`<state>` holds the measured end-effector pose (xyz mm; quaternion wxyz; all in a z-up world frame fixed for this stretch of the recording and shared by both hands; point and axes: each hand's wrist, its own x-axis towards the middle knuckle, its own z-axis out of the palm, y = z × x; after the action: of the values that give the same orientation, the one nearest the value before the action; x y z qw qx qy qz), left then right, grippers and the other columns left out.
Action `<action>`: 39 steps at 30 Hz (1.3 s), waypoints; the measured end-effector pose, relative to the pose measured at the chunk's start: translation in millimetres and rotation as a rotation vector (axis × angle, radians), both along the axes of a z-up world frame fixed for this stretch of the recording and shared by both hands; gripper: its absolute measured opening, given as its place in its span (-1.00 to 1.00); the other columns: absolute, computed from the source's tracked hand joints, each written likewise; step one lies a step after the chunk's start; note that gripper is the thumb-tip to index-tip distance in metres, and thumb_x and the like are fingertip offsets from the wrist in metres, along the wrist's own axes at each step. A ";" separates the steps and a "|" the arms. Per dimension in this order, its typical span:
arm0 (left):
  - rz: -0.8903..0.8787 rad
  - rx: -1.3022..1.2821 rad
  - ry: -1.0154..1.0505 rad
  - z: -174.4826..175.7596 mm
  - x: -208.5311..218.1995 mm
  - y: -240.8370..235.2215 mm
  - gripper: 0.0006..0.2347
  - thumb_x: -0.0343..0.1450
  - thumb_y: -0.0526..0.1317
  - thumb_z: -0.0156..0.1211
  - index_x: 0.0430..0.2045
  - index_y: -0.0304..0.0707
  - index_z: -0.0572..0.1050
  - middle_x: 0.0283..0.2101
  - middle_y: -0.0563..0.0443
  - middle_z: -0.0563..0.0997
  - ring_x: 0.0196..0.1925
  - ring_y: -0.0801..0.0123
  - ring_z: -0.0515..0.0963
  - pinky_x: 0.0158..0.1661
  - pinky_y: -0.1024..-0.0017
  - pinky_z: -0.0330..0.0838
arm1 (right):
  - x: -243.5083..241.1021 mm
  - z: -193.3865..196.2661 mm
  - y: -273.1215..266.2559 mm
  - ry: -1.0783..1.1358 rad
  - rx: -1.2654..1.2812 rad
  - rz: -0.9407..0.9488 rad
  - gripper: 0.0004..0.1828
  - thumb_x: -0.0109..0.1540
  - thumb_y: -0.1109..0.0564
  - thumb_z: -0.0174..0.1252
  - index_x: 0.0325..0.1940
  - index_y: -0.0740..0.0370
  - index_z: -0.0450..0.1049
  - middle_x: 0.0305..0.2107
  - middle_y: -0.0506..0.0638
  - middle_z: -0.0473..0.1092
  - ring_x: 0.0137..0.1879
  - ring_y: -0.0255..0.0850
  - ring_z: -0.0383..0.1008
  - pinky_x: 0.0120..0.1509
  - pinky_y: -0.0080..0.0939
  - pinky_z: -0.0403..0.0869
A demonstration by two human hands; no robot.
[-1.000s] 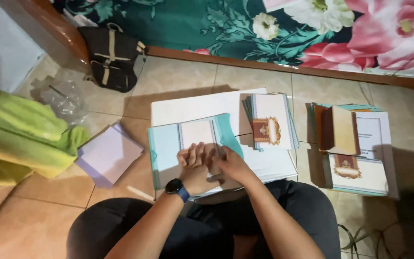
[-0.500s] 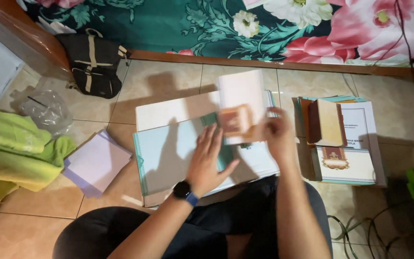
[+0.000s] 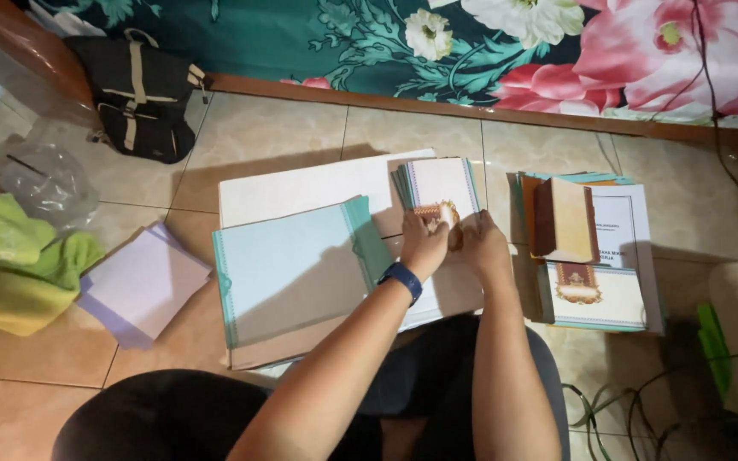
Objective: The person is folding light blue paper folders, pressing the creases with a wiping hand motion, and stacking them neatly on a white surface.
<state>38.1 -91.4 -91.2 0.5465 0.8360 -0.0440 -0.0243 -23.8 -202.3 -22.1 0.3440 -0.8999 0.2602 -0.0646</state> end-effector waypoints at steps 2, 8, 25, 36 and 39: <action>-0.054 0.041 -0.059 48.8 -26.7 40.6 -0.25 0.37 -0.05 0.16 0.30 -0.77 0.05 0.32 -0.78 0.14 0.43 -0.43 0.19 0.39 -0.03 0.11 | -13.0 29.5 11.4 -0.003 -0.061 -0.032 -0.28 0.29 -0.07 0.02 0.50 0.26 0.19 0.02 0.43 0.46 0.14 0.35 0.48 0.17 0.35 0.46; -0.330 0.527 -0.397 131.3 -73.3 196.9 -0.55 0.44 -0.13 0.05 0.22 -0.35 0.37 0.39 -0.28 0.32 0.44 -0.09 0.29 0.34 0.07 0.20 | -45.8 134.0 106.2 -0.457 -0.219 0.137 -0.67 0.25 0.15 0.15 0.07 0.30 0.50 -0.25 0.22 0.47 -0.08 0.19 0.53 -0.06 0.07 0.51; -0.418 0.801 -0.348 102.5 -82.9 246.0 -0.47 0.43 -0.06 -0.03 0.33 -0.23 0.27 0.48 -0.25 0.15 0.55 -0.11 0.01 0.43 -0.16 -0.25 | -47.8 74.3 182.6 -0.113 -0.220 0.531 -0.45 0.29 0.16 0.14 0.38 0.27 0.36 0.14 0.17 0.38 0.23 0.16 0.45 0.22 0.02 0.51; -0.476 0.815 -0.250 107.1 -83.0 246.8 -0.47 0.45 -0.07 -0.06 0.36 -0.22 0.22 0.50 -0.20 0.09 0.57 -0.04 -0.07 0.45 -0.08 -0.29 | -46.3 42.6 172.1 -0.326 -0.558 0.547 -0.55 0.21 0.18 0.21 0.19 0.28 0.52 0.01 0.20 0.47 0.04 0.12 0.57 0.07 -0.02 0.57; -0.493 0.832 -0.231 115.3 -82.6 247.8 -0.50 0.43 -0.08 0.00 0.27 -0.29 0.33 0.50 -0.22 0.09 0.57 -0.05 -0.08 0.46 -0.07 -0.28 | -44.6 50.0 175.1 -0.464 -0.600 0.610 -0.56 0.14 0.21 0.26 0.12 0.31 0.56 0.11 0.37 0.41 0.10 0.31 0.50 0.10 0.15 0.54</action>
<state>-44.5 156.4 24.1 0.1361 0.9452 -0.2870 -0.0756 -68.4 -27.2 27.9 0.1217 -0.9564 -0.1293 -0.2320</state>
